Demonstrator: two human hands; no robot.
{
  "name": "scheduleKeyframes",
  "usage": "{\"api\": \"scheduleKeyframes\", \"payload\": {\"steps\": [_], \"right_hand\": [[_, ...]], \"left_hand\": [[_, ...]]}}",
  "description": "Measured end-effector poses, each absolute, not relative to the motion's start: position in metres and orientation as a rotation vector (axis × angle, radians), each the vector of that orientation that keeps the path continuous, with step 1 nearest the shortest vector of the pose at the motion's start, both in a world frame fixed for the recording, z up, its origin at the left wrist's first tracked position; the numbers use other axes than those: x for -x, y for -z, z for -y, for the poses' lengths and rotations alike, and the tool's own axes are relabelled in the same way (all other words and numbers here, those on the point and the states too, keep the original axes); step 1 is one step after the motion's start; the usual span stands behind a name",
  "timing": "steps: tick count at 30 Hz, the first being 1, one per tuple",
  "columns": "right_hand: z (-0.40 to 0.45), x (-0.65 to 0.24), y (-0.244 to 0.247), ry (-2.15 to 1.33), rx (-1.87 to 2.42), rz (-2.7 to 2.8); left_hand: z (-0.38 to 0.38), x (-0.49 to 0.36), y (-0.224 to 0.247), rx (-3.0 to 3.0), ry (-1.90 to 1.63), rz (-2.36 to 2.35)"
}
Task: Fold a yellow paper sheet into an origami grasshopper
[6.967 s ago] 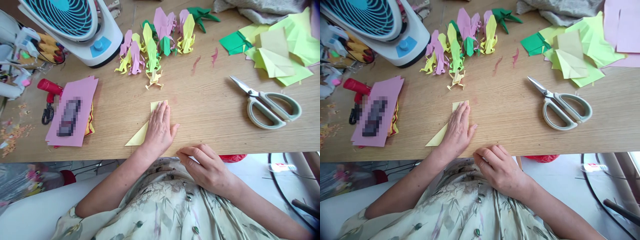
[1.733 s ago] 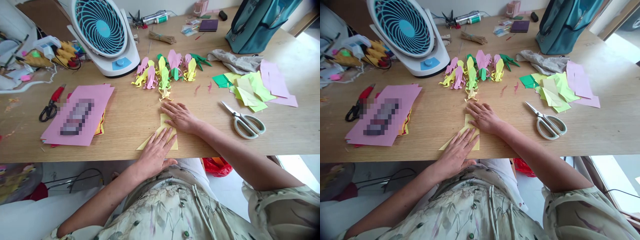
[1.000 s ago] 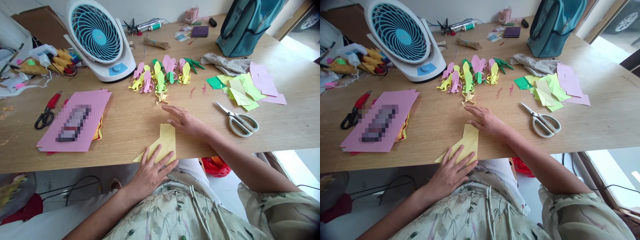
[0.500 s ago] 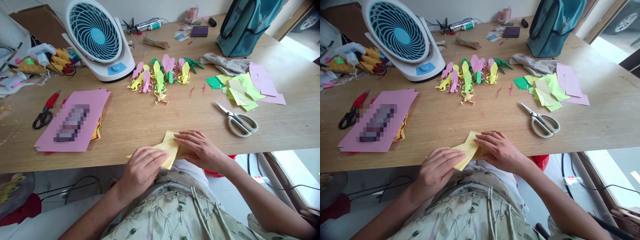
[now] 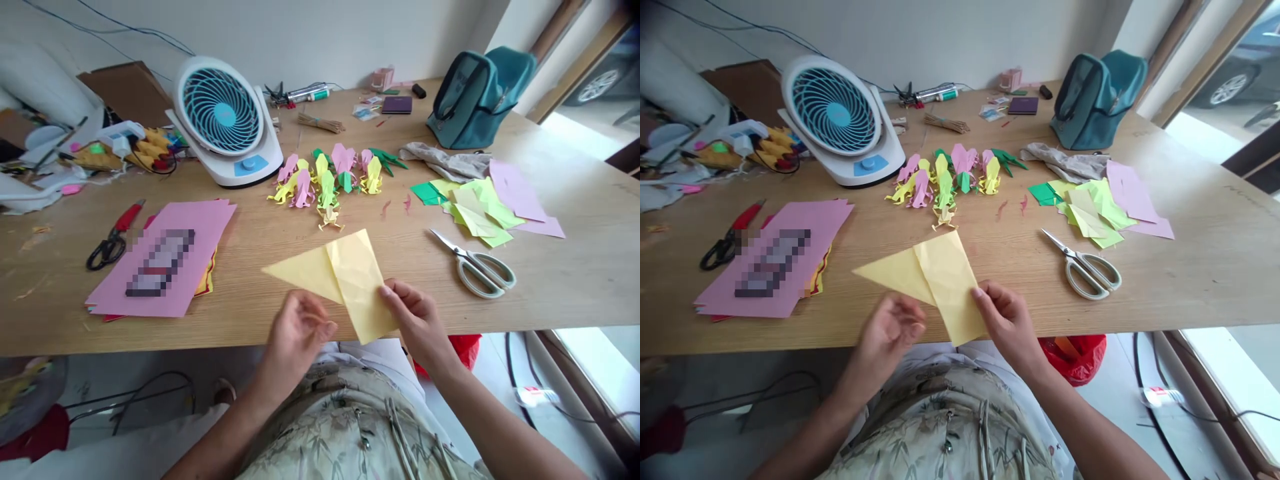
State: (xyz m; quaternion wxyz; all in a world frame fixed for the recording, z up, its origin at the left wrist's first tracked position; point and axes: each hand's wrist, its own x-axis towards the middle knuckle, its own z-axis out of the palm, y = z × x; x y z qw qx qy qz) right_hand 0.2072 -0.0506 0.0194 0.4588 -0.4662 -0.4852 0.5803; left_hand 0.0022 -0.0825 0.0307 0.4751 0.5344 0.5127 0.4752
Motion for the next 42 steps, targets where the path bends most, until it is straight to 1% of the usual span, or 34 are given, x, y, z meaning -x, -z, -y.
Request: {"api": "scheduleKeyframes", "payload": {"steps": [1, 3, 6, 13, 18, 19, 20, 23, 25, 27, 31, 35, 38, 40, 42], "right_hand": [[0.051, -0.207, -0.017, -1.37, 1.159, 1.169], [0.053, -0.205, -0.013, -1.303, 1.163, 1.142], [0.054, -0.203, -0.01, -1.285, 1.181, 1.13], [0.051, -0.198, -0.008, -0.967, 1.251, 1.23], [0.043, -0.217, -0.009, -0.825, 1.205, 1.416], [0.039, -0.23, -0.01, -0.744, 1.245, 1.472], [0.035, -0.246, -0.01, -0.592, 1.313, 1.509], [0.022, -0.306, -0.004, -0.033, 1.644, 1.584], [0.015, -0.344, 0.005, 0.18, 1.855, 1.706], [0.011, -0.372, 0.016, 0.16, 1.982, 1.868], [0.002, -0.388, 0.027, 0.132, 2.067, 1.916], [-0.002, -0.385, 0.022, 0.06, 2.15, 1.968], [0.008, -0.379, 0.013, -0.028, 2.211, 1.902], [0.022, -0.366, 0.005, -0.211, 2.168, 1.777], [0.037, -0.344, -0.004, -0.577, 1.884, 1.659]], "left_hand": [[0.082, -0.008, -0.026, -1.131, -1.067, -1.135], [0.076, -0.021, -0.023, -0.876, -0.999, -0.908], [0.063, -0.039, -0.026, -0.698, -0.948, -0.704], [0.047, -0.071, -0.019, -0.557, -1.13, -0.723], [0.022, -0.061, -0.021, -0.614, -1.111, -0.747], [0.013, -0.057, -0.023, -0.643, -1.106, -0.764], [0.004, -0.051, -0.024, -0.672, -1.128, -0.784], [-0.024, -0.038, -0.024, -0.786, -1.213, -0.857], [-0.038, -0.033, -0.021, -0.85, -1.287, -0.885], [-0.046, -0.03, -0.016, -0.868, -1.336, -0.908], [-0.048, -0.027, -0.009, -0.904, -1.319, -0.935], [-0.045, -0.021, -0.01, -0.834, -1.305, -0.919], [-0.046, -0.017, -0.013, -0.708, -1.291, -0.852], [-0.046, -0.016, -0.015, -0.639, -1.282, -0.785], [-0.047, -0.015, -0.017, -0.596, -1.275, -0.736]]}}
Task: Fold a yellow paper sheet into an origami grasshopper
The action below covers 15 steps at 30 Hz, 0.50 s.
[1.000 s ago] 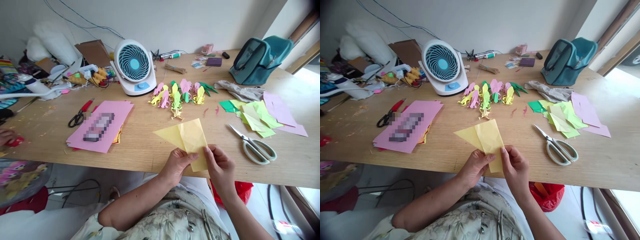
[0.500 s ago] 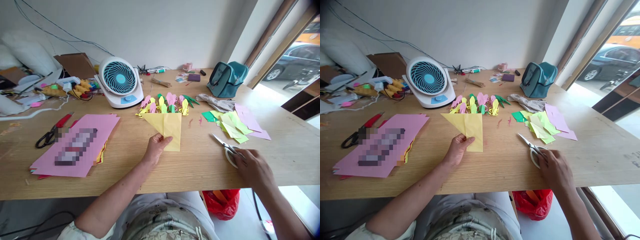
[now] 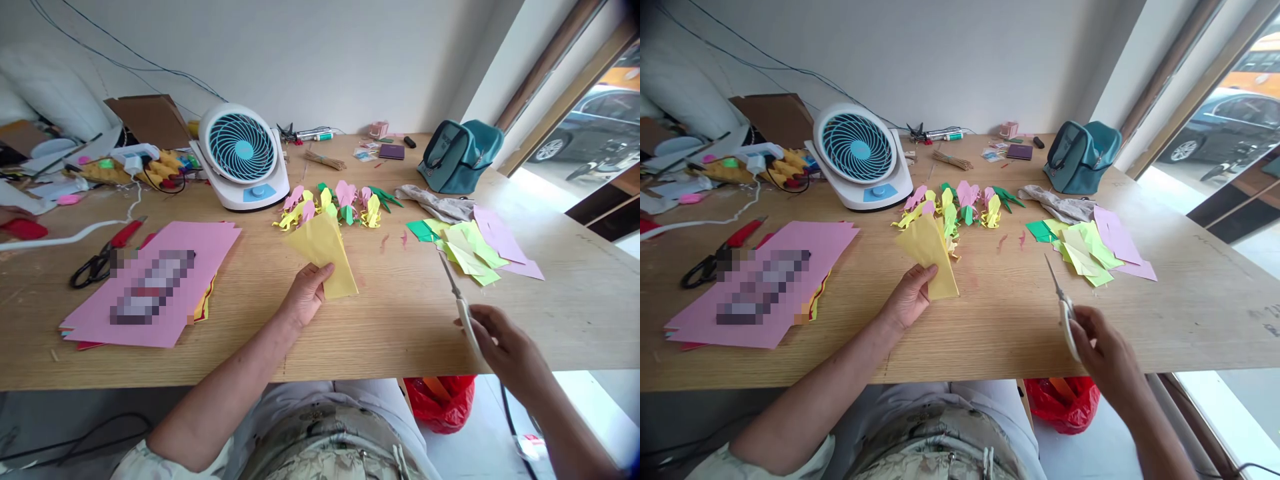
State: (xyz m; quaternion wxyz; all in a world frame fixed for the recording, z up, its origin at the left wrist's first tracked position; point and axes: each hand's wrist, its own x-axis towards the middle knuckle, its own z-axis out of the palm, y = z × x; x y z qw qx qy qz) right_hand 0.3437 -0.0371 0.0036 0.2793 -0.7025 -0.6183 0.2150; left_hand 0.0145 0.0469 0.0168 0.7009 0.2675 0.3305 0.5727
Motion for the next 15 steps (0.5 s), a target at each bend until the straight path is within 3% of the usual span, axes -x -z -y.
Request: {"api": "scheduleKeyframes", "payload": {"steps": [6, 15], "right_hand": [[0.064, -0.255, -0.016, -1.481, 1.222, 1.482], [0.065, -0.214, -0.006, -1.829, 0.877, 1.48]], "left_hand": [[-0.046, -0.009, -0.02, -0.486, -1.271, -0.706], [-0.046, -0.007, -0.027, -0.306, -1.244, -0.684]]}}
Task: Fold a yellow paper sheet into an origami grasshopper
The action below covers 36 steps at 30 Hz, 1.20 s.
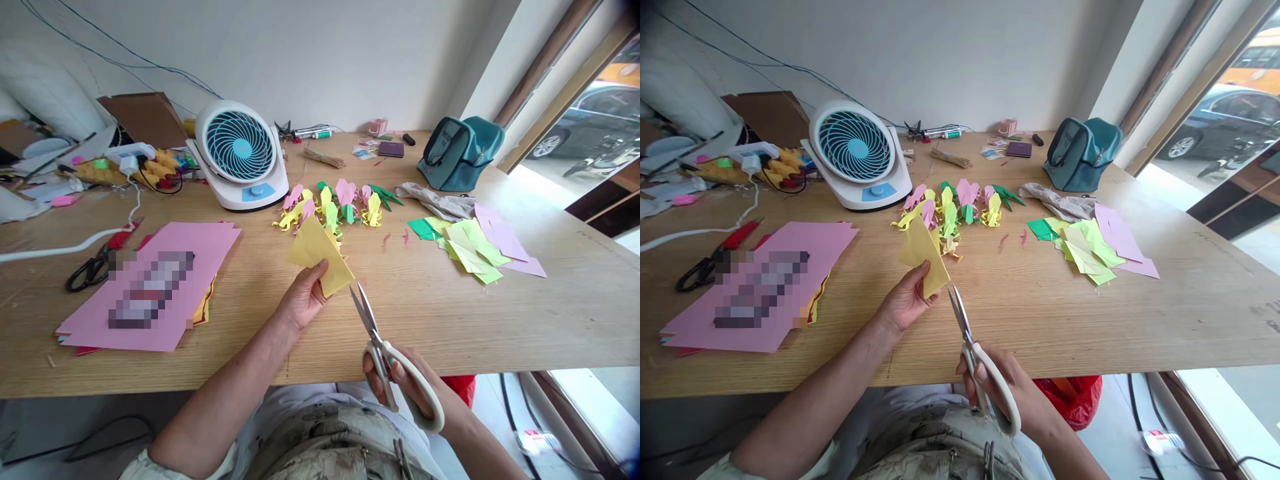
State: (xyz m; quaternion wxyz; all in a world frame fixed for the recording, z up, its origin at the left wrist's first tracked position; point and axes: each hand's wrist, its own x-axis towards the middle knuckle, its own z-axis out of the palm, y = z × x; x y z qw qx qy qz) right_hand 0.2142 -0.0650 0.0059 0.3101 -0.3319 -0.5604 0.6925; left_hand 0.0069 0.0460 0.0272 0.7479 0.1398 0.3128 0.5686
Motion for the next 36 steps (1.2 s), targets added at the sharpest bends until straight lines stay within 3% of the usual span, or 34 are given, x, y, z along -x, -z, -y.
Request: {"api": "scheduleKeyframes", "payload": {"steps": [36], "right_hand": [[0.059, -0.193, 0.004, -1.909, 0.659, 1.149]], "left_hand": [[-0.042, -0.006, -0.02, -0.388, -1.19, -0.689]]}}
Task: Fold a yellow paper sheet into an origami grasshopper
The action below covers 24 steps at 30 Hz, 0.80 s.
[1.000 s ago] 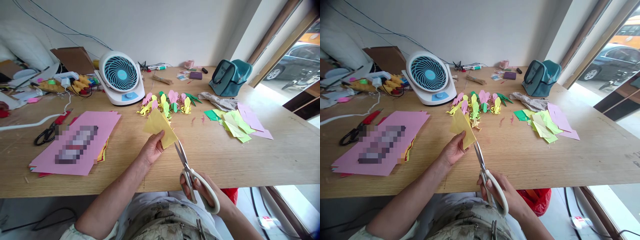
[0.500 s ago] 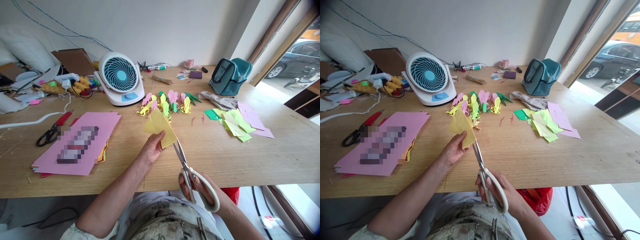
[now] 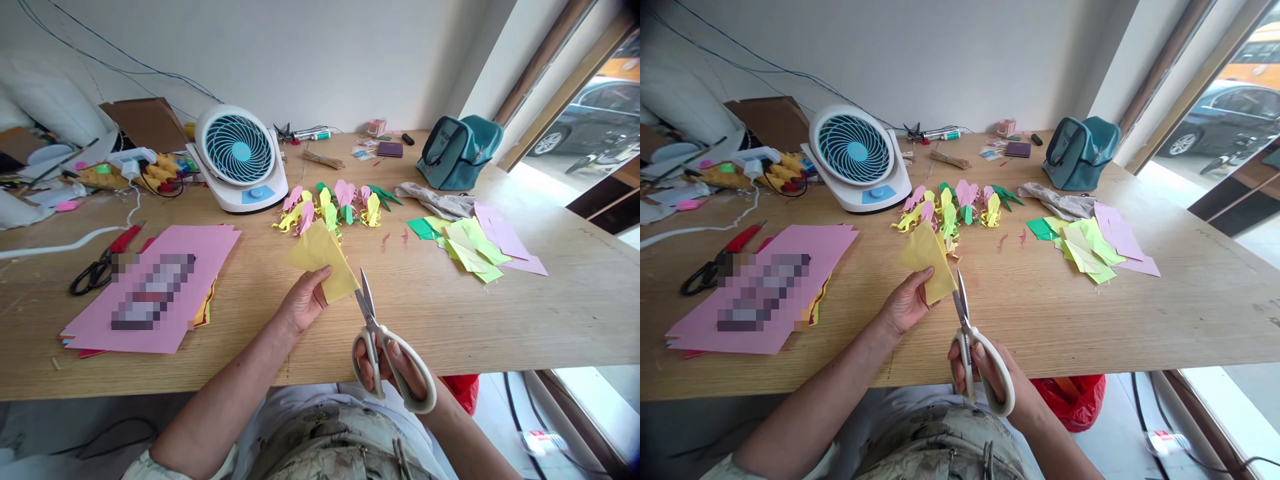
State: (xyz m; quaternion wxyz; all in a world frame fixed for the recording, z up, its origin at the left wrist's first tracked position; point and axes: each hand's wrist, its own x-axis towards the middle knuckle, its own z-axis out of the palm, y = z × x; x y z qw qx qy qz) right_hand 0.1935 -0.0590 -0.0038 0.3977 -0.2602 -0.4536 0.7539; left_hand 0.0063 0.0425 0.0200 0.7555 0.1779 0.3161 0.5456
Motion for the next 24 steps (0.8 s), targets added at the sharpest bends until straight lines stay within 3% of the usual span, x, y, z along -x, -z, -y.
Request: {"api": "scheduleKeyframes", "payload": {"steps": [24], "right_hand": [[0.063, -0.191, 0.012, -1.933, 0.635, 1.083]], "left_hand": [[-0.045, 0.005, -0.022, -0.474, -1.151, -0.731]]}}
